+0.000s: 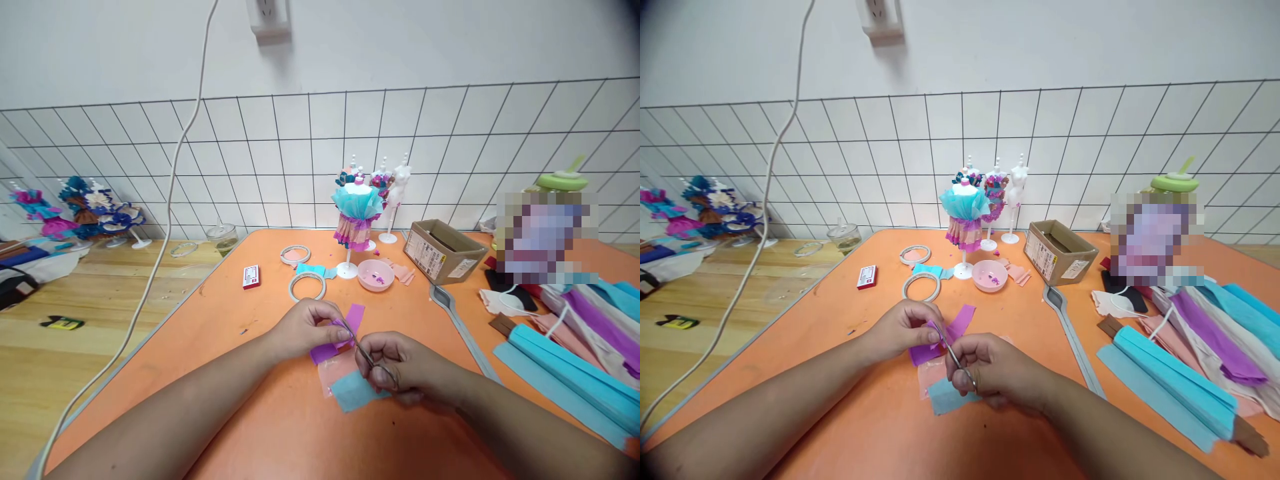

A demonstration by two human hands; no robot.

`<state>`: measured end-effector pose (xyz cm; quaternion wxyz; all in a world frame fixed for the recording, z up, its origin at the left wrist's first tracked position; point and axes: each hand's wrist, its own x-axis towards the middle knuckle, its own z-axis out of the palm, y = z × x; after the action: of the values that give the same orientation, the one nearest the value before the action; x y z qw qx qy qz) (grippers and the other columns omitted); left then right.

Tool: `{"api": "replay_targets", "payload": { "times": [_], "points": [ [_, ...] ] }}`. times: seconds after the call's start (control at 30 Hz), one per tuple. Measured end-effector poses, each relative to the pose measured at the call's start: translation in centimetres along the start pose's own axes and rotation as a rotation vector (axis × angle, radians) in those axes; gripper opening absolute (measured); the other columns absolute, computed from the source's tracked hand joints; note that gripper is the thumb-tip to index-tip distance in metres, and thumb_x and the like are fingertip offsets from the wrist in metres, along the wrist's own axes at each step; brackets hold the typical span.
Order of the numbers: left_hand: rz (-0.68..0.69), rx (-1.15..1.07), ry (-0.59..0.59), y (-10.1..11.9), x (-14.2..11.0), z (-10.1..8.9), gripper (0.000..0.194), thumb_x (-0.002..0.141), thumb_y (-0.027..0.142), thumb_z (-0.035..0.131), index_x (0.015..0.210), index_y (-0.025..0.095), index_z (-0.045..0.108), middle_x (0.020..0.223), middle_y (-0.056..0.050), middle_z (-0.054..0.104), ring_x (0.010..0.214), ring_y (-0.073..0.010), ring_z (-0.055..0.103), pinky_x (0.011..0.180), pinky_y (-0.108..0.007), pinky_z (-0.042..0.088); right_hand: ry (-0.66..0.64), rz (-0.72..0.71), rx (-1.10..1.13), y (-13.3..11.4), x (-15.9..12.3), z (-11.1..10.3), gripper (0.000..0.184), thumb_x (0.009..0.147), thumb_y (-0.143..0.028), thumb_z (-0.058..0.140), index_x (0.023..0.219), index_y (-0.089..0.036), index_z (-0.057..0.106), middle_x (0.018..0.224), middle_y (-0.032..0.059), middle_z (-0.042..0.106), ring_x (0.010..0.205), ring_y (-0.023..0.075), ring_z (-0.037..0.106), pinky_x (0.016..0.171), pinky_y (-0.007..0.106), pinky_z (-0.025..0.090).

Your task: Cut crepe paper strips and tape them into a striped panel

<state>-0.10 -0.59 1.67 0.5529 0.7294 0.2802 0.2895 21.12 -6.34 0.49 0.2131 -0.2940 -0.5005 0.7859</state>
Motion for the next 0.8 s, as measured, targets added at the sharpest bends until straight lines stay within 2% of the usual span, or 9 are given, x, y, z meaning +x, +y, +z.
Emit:
{"api": "replay_targets", "payload": {
  "times": [0.13, 0.33, 0.8],
  "points": [
    [-0.002, 0.083, -0.005, 0.25, -0.15, 0.01, 0.025, 0.071, 0.037, 0.072, 0.071, 0.012, 0.070, 0.071, -0.004, 0.065, 0.068, -0.0131, 0.058, 0.067, -0.023, 0.045, -0.026, 0.022, -0.006, -0.06, -0.02, 0.01, 0.036, 0.069, -0.037, 0.074, 0.091, -0.017, 0.055, 0.073, -0.0033, 0.043, 0.050, 0.0030, 0.025, 0.035, 0.015, 0.012],
    [0.003, 0.097, -0.005, 0.17, -0.17, -0.01, 0.021, 0.071, 0.034, 0.072, 0.072, 0.012, 0.071, 0.071, -0.004, 0.065, 0.069, -0.0129, 0.058, 0.066, -0.023, 0.044, 0.005, 0.005, -0.019, -0.01, 0.13, -0.11, 0.032, 0.069, -0.038, 0.074, 0.086, -0.017, 0.056, 0.070, -0.0042, 0.042, 0.048, 0.0028, 0.026, 0.035, 0.015, 0.013],
    [-0.020, 0.164, -0.084, -0.10, -0.21, -0.07, 0.019, 0.072, 0.032, 0.072, 0.076, 0.013, 0.072, 0.073, -0.003, 0.064, 0.069, -0.0120, 0.057, 0.065, -0.022, 0.043, 0.019, 0.038, -0.053, 0.13, 0.22, -0.18, 0.028, 0.069, -0.032, 0.072, 0.088, -0.016, 0.059, 0.066, -0.0041, 0.047, 0.047, 0.0027, 0.029, 0.033, 0.013, 0.015]
  ]
}}
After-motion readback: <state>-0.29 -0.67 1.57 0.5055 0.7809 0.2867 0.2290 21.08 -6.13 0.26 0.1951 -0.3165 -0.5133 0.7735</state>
